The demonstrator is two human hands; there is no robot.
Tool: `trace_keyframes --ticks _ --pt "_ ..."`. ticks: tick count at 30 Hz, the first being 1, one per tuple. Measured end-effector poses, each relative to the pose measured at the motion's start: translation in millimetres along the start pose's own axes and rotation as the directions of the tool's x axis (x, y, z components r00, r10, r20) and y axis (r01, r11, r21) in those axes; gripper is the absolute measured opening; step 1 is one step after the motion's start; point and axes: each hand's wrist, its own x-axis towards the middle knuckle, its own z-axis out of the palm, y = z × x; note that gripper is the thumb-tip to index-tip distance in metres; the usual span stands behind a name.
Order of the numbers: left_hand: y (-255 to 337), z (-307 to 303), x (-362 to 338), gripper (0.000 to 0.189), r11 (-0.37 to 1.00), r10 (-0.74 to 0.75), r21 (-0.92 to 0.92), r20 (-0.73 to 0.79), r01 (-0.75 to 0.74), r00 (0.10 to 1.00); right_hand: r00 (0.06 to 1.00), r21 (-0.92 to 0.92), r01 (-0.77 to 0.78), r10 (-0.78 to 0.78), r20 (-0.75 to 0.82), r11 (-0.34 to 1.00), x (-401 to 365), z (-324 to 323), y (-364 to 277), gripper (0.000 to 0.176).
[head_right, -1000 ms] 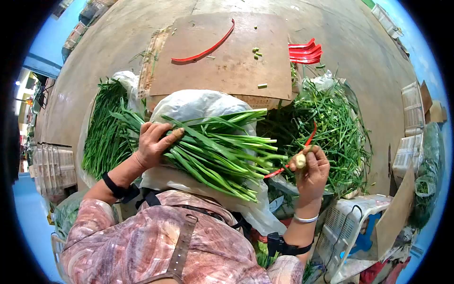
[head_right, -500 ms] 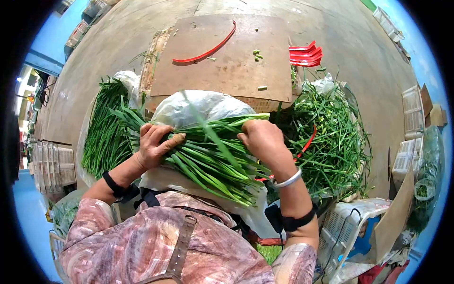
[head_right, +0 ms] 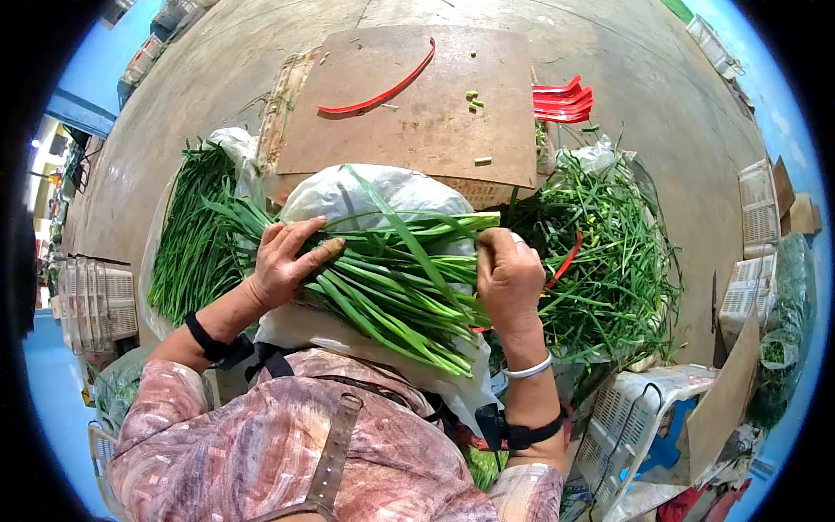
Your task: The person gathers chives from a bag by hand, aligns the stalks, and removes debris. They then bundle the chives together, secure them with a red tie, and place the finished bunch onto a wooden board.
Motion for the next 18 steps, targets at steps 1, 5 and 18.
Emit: trace_keyframes --ticks 1,5,18 --pt "1 0 0 0.036 1.0 0.0 -0.002 -0.001 0.0 1.0 0.998 -0.051 -0.05 0.048 -0.05 0.997 -2 1 8 0.011" --pt "1 -2 -1 0.036 1.0 -0.013 -0.018 0.019 0.013 1.0 0.84 0.431 -0.377 0.499 -0.214 0.82 -7 -20 51 0.007" --pt "-1 1 -2 0.039 1.0 -0.001 0.006 -0.014 0.001 1.0 0.934 -0.143 -0.031 0.079 0.348 0.989 -32 -23 -37 0.024"
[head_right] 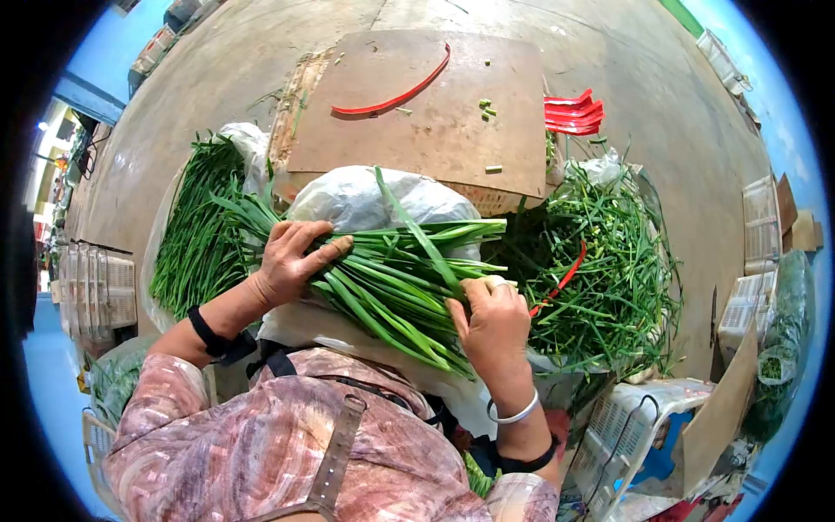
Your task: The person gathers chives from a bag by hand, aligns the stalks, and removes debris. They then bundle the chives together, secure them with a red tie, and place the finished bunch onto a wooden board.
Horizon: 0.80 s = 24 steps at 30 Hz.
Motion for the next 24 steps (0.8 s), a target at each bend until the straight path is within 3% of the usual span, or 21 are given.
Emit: trace_keyframes --ticks 2,5,8,15,16,17,18,20,21,24 --pt "1 -2 -2 0.039 1.0 -0.013 0.013 -0.005 0.013 1.0 0.985 0.0 0.076 -0.075 -0.156 0.997 1 5 0 0.024" --pt "1 -6 -2 0.04 1.0 -0.03 -0.003 0.035 0.03 0.999 0.957 0.041 0.199 -0.185 -0.222 0.979 3 -2 -9 0.016" --pt "-1 -6 -2 0.042 1.0 -0.012 -0.028 0.023 0.013 1.0 0.91 0.04 0.373 -0.357 -0.211 0.927 8 6 -12 0.017" --pt "-1 -10 -7 0.036 0.999 -0.036 0.013 0.028 0.036 0.999 0.883 0.045 0.47 -0.469 -0.037 0.881 5 -10 -33 0.038" --pt "-1 -10 -7 0.032 0.998 -0.047 0.046 0.044 0.045 0.998 0.858 0.031 0.509 -0.51 0.066 0.86 8 -10 -32 0.056" --pt "-1 -11 -6 0.032 0.998 -0.048 0.049 0.043 0.046 0.998 0.856 0.032 0.512 -0.513 0.065 0.858 12 -10 -37 0.056" --pt "-1 -13 -4 0.03 0.998 -0.04 0.046 0.046 0.038 0.998 0.883 0.004 0.458 -0.455 0.11 0.889 18 -8 -48 0.069" --pt "-3 -21 4 0.034 1.0 -0.008 0.01 0.092 0.007 0.996 0.885 -0.04 0.436 -0.42 0.199 0.899 33 -1 -63 0.104" --pt "-4 -21 9 0.031 0.998 0.008 0.056 0.039 -0.01 0.999 0.87 0.006 0.462 -0.455 0.188 0.887 45 3 -69 0.112" --pt "-6 -51 42 0.032 0.986 0.059 0.14 0.198 -0.088 0.978 0.851 0.203 0.449 -0.486 0.2 0.87 79 30 -78 0.129"
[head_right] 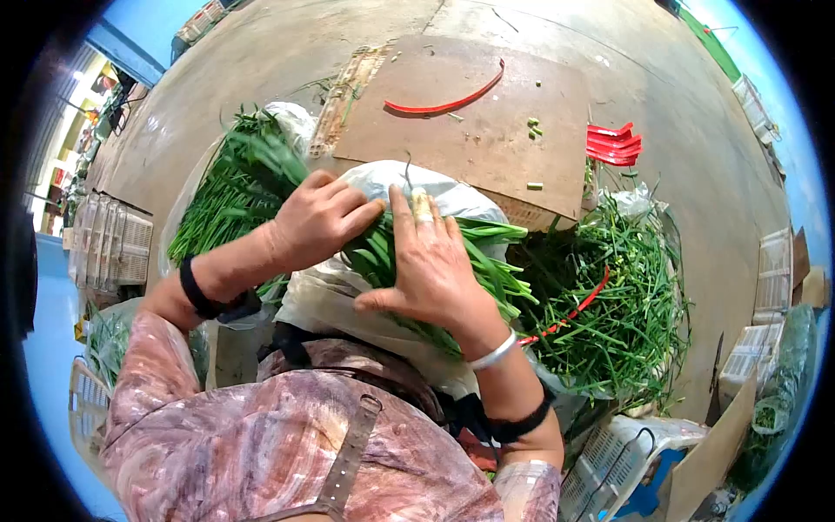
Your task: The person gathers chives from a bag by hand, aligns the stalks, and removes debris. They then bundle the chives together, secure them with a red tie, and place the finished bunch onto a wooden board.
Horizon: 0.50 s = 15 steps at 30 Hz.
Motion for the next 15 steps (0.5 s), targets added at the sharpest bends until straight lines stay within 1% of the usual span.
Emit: trace_keyframes --ticks 1,3,4,5,7,8,9,11,12,13,14,15 --pt "-3 -9 9 0.028 0.998 0.03 0.059 0.029 -0.032 0.999 1.0 0.034 -0.012 0.012 0.001 0.999 9 2 0 0.131" --pt "-8 -26 27 0.024 0.977 0.089 0.191 0.055 -0.098 0.995 0.999 0.18 -0.018 0.024 -0.029 0.984 18 -5 -1 0.13" --pt "-10 -33 37 0.02 0.964 0.115 0.237 0.045 -0.123 0.992 0.996 0.199 0.022 -0.004 -0.091 0.98 22 -7 1 0.126" --pt "-11 -40 48 0.018 0.955 0.145 0.253 0.052 -0.153 0.988 0.996 0.255 -0.053 0.069 -0.054 0.965 23 -14 -1 0.112" --pt "-12 -51 70 0.015 0.923 0.192 0.303 0.171 -0.237 0.966 0.991 0.239 -0.008 0.039 -0.127 0.971 24 -14 12 0.093" --pt "-9 -57 82 0.013 0.904 0.232 0.34 0.124 -0.261 0.965 0.99 0.372 -0.01 0.063 -0.129 0.928 24 -13 21 0.076" --pt "-9 -60 96 0.011 0.903 0.273 0.323 0.077 -0.283 0.959 0.977 0.508 -0.114 0.19 -0.1 0.854 22 -24 17 0.06" --pt "-9 -51 122 0.012 0.91 0.304 0.313 -0.057 -0.272 0.951 0.963 0.491 -0.14 0.234 -0.135 0.86 17 -48 18 0.056" --pt "-10 -54 137 0.019 0.87 0.39 0.36 -0.089 -0.336 0.916 0.948 0.454 -0.092 0.218 -0.233 0.886 12 -58 21 0.052" --pt "-10 -57 147 0.027 0.824 0.473 0.41 -0.116 -0.391 0.874 0.844 -0.002 0.254 -0.223 -0.488 0.967 12 -67 30 0.052" --pt "-11 -59 154 0.028 0.803 0.506 0.432 -0.134 -0.41 0.852 0.891 0.33 0.154 0.013 -0.454 0.931 7 -75 36 0.042" --pt "-11 -70 158 0.029 0.812 0.51 0.404 -0.139 -0.421 0.849 0.909 0.623 0.04 0.231 -0.348 0.781 1 -84 43 0.032"
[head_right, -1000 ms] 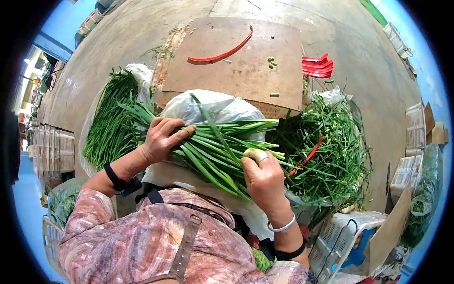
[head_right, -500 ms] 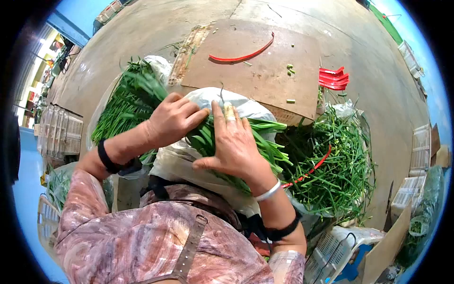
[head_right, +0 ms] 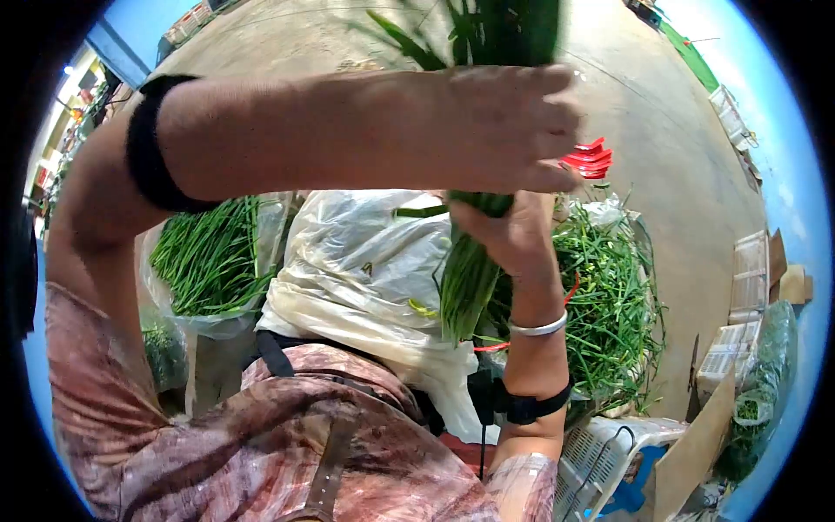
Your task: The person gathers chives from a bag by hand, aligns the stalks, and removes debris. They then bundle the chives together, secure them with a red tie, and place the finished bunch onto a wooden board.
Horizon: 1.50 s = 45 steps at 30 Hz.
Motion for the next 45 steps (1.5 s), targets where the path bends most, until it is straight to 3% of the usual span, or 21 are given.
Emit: trace_keyframes --ticks 4,6,7,9,10,12,13,14,15,16,18,21,24,29,32,34,35,40,42,43,45 --pt "-35 -57 22 0.035 0.893 -0.135 -0.434 -0.011 0.117 0.991 0.962 0.148 -0.126 0.157 -0.225 0.981 -15 -68 28 0.034" --pt "-39 -94 34 0.037 0.485 -0.296 -0.847 0.074 0.216 0.952 0.923 0.523 -0.043 0.235 -0.306 0.851 -19 -108 69 0.04" --pt "-44 -99 38 0.039 0.212 -0.353 -0.949 0.149 0.234 0.924 0.973 0.604 0.072 0.076 -0.216 0.793 -18 -89 27 0.05" --pt "-39 -79 37 0.042 -0.117 -0.415 -0.965 0.264 0.237 0.871 0.985 0.715 0.075 0.059 -0.16 0.695 -26 -92 15 0.054" --pt "-39 -50 29 0.042 -0.112 -0.407 -0.967 0.254 0.228 0.877 0.996 0.812 0.054 0.032 -0.089 0.581 -27 -92 14 0.058" --pt "-15 68 1 0.09 -0.022 -0.558 -0.994 0.104 0.11 0.823 0.986 0.855 0.127 0.026 -0.162 0.502 -23 -84 22 0.065" --pt "15 104 -8 0.1 -0.462 -0.38 -0.875 0.345 0.147 0.858 0.988 0.88 0.139 -0.004 -0.154 0.453 -20 -79 23 0.065" --pt "45 134 -11 0.089 -0.665 -0.209 -0.719 0.438 0.201 0.875 0.989 0.904 0.148 -0.036 -0.146 0.4 -14 -73 26 0.066" --pt "77 149 -6 0.075 -0.748 -0.149 -0.662 0.24 0.049 0.959 0.987 0.889 0.163 -0.07 -0.147 0.429 -9 -68 31 0.067" --pt "96 127 -10 0.062 -0.8 -0.069 -0.572 0.389 0.182 0.919 0.986 0.9 0.169 -0.072 -0.153 0.402 -4 -61 35 0.066" --pt "148 145 -10 0.071 -0.993 0.039 -0.083 0.399 0.078 0.916 0.995 0.907 0.094 -0.006 -0.101 0.411 4 -53 43 0.066" --pt "175 129 -22 0.076 -0.987 -0.052 0.124 0.367 -0.104 0.929 0.994 0.93 -0.017 0.104 -0.023 0.367 16 -41 68 0.062" --pt "187 118 -35 0.084 -0.846 -0.2 0.407 0.357 -0.345 0.912 0.977 0.922 -0.096 0.211 0.016 0.376 23 -25 84 0.061" --pt "174 89 -17 0.116 -0.72 -0.26 0.547 0.359 -0.428 0.896 0.942 0.953 -0.19 0.317 0.109 0.237 44 -4 102 0.056" --pt "168 98 -19 0.102 -0.635 -0.355 0.596 0.34 -0.492 0.871 0.938 0.946 -0.225 0.314 0.146 0.232 56 -5 124 0.054" --pt "162 104 -24 0.081 -0.695 -0.21 0.547 0.466 -0.467 0.86 0.936 0.944 -0.247 0.306 0.175 0.218 62 -10 127 0.054" --pt "158 106 -26 0.064 -0.6 -0.19 0.651 0.448 -0.464 0.874 0.917 0.925 -0.287 0.352 0.189 0.25 65 -15 127 0.055" --pt "143 129 -36 0.052 -0.714 -0.112 0.543 0.536 -0.443 0.837 0.89 0.817 -0.37 0.42 0.176 0.442 67 -43 110 0.072" --pt "160 151 -36 0.041 -0.66 0.022 0.577 0.655 -0.481 0.756 0.795 0.645 -0.461 0.607 -0.007 0.61 44 -65 135 0.069" --pt "161 152 -37 0.033 -0.623 0.003 0.605 0.635 -0.496 0.772 0.82 0.629 -0.326 0.542 -0.184 0.706 34 -51 113 0.068" --pt "157 146 -34 0.031 -0.625 0.035 0.603 0.656 -0.495 0.754 0.719 0.522 -0.525 0.679 -0.151 0.672 -12 -80 130 0.071"
